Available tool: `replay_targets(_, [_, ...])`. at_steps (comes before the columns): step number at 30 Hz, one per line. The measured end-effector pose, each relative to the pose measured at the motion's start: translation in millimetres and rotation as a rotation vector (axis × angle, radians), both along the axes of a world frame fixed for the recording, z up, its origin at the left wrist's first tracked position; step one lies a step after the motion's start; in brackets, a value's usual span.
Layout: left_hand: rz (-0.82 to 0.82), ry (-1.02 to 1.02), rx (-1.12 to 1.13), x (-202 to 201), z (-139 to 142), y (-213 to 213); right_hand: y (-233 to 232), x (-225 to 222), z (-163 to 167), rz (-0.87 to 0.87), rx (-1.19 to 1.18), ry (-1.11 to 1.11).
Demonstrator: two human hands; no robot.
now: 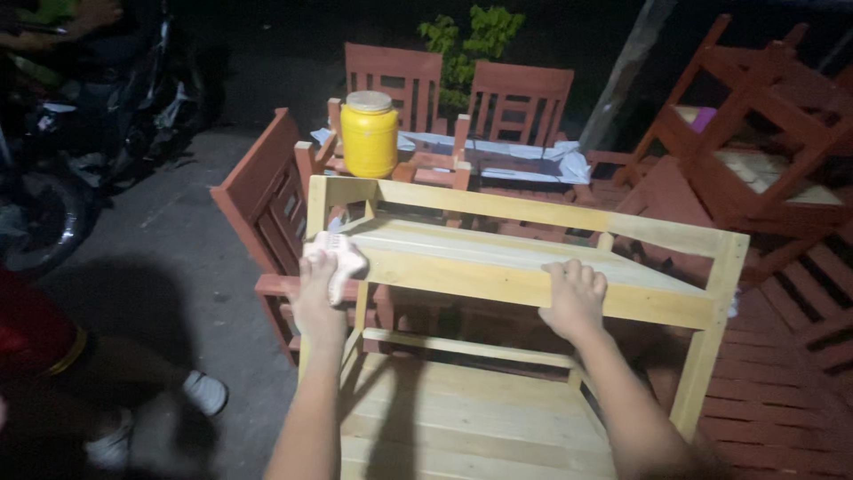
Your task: The person wipes the top surface and side edges of a light-colored wooden shelf unit with a cloth. The person moves around the unit to reach different sides and continues wiping the top and side rails.
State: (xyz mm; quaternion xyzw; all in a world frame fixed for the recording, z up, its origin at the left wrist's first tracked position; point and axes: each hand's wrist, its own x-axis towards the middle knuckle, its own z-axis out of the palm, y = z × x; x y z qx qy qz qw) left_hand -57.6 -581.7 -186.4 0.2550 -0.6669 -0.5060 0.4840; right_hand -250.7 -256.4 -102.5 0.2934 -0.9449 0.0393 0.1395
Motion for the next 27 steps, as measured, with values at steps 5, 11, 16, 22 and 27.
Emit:
replay_targets(5, [0.251,-0.207,-0.728,-23.7,-9.6,55.3,-0.7,-2.9,-0.8,-0.010,0.002,0.022])
replay_targets(11, [-0.243,0.010,0.856,9.8,48.2,42.5,0.4,0.0,-2.0,0.004,-0.022,0.043])
replay_targets(16, [0.184,-0.290,-0.285,17.1,30.1,13.8,-3.6,-0.8,-0.1,-0.051,-0.005,0.043])
replay_targets(22, [-0.030,-0.409,-0.774,-6.8,-10.9,66.3,-3.0,2.0,-0.8,-0.042,-0.018,0.039])
replay_targets(27, [0.382,-0.404,-0.816,43.0,44.2,15.1,-3.7,3.7,-0.7,-0.039,-0.030,0.032])
